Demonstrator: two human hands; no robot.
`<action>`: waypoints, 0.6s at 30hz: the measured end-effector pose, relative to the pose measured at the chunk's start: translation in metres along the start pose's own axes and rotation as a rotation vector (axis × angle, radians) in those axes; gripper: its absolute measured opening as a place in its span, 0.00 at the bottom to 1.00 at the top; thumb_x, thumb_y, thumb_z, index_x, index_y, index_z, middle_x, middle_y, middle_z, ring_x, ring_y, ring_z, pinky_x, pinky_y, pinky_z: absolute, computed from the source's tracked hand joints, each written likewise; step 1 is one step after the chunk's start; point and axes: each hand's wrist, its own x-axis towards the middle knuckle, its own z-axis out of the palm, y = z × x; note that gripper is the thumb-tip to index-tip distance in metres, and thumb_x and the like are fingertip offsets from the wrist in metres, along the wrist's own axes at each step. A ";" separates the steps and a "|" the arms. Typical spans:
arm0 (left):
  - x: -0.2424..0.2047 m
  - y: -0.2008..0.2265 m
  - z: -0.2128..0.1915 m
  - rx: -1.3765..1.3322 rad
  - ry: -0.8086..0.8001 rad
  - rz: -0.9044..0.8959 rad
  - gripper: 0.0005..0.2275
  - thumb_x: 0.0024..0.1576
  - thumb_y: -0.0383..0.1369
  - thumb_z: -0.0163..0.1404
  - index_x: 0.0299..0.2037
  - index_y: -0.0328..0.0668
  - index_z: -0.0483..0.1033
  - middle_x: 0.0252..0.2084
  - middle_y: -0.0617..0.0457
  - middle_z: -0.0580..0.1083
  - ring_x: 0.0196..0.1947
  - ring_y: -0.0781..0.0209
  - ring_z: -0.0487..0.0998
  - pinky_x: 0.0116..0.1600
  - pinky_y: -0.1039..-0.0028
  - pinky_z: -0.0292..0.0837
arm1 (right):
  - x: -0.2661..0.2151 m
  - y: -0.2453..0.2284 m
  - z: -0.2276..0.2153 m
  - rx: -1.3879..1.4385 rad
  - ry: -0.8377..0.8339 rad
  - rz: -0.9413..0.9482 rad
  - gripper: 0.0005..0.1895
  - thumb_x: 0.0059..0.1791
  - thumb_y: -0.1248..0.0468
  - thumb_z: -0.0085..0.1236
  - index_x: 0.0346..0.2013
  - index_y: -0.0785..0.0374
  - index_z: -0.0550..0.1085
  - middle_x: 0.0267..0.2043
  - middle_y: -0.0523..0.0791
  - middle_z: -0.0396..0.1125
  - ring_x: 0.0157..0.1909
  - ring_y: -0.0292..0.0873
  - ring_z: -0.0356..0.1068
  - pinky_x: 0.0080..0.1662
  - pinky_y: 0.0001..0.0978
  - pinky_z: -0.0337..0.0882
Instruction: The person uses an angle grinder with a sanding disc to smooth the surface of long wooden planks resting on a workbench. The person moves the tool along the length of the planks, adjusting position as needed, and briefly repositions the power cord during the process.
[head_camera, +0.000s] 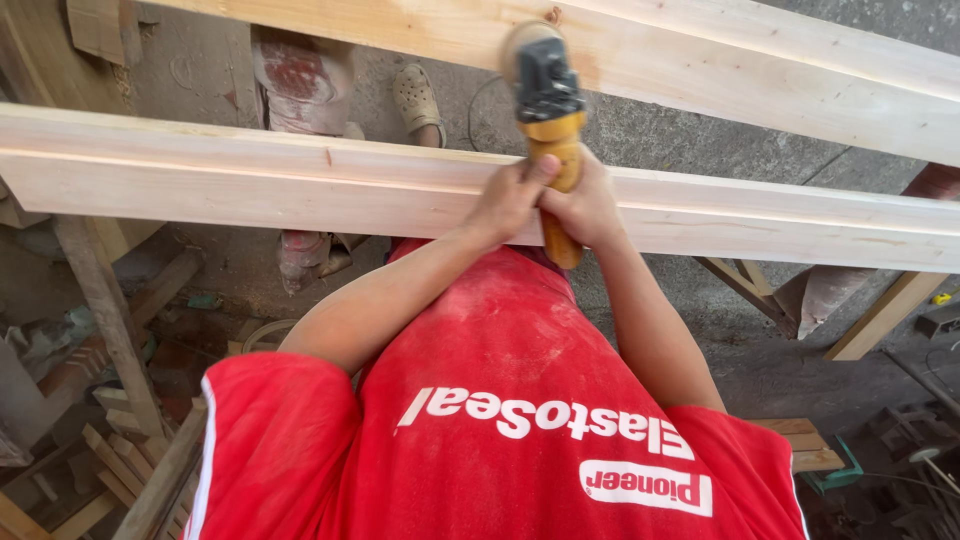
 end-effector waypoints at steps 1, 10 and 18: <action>0.003 -0.002 0.015 0.030 0.002 -0.006 0.37 0.60 0.64 0.38 0.48 0.29 0.79 0.42 0.41 0.82 0.45 0.55 0.83 0.52 0.67 0.76 | -0.008 0.007 -0.011 -0.019 0.022 0.019 0.23 0.43 0.60 0.63 0.49 0.68 0.71 0.41 0.46 0.73 0.42 0.38 0.73 0.46 0.32 0.76; 0.026 0.008 0.077 0.348 -0.109 -0.054 0.35 0.59 0.62 0.36 0.47 0.34 0.81 0.40 0.35 0.81 0.44 0.39 0.82 0.50 0.57 0.75 | -0.048 0.051 -0.046 0.223 0.197 0.072 0.17 0.46 0.64 0.56 0.49 0.69 0.72 0.42 0.44 0.72 0.43 0.37 0.73 0.46 0.30 0.74; -0.005 0.012 -0.033 0.198 0.024 -0.044 0.35 0.59 0.62 0.39 0.50 0.32 0.79 0.41 0.39 0.82 0.46 0.50 0.85 0.52 0.66 0.77 | 0.006 0.007 0.037 0.126 0.010 -0.002 0.20 0.47 0.61 0.61 0.49 0.67 0.70 0.43 0.45 0.71 0.43 0.37 0.72 0.46 0.32 0.75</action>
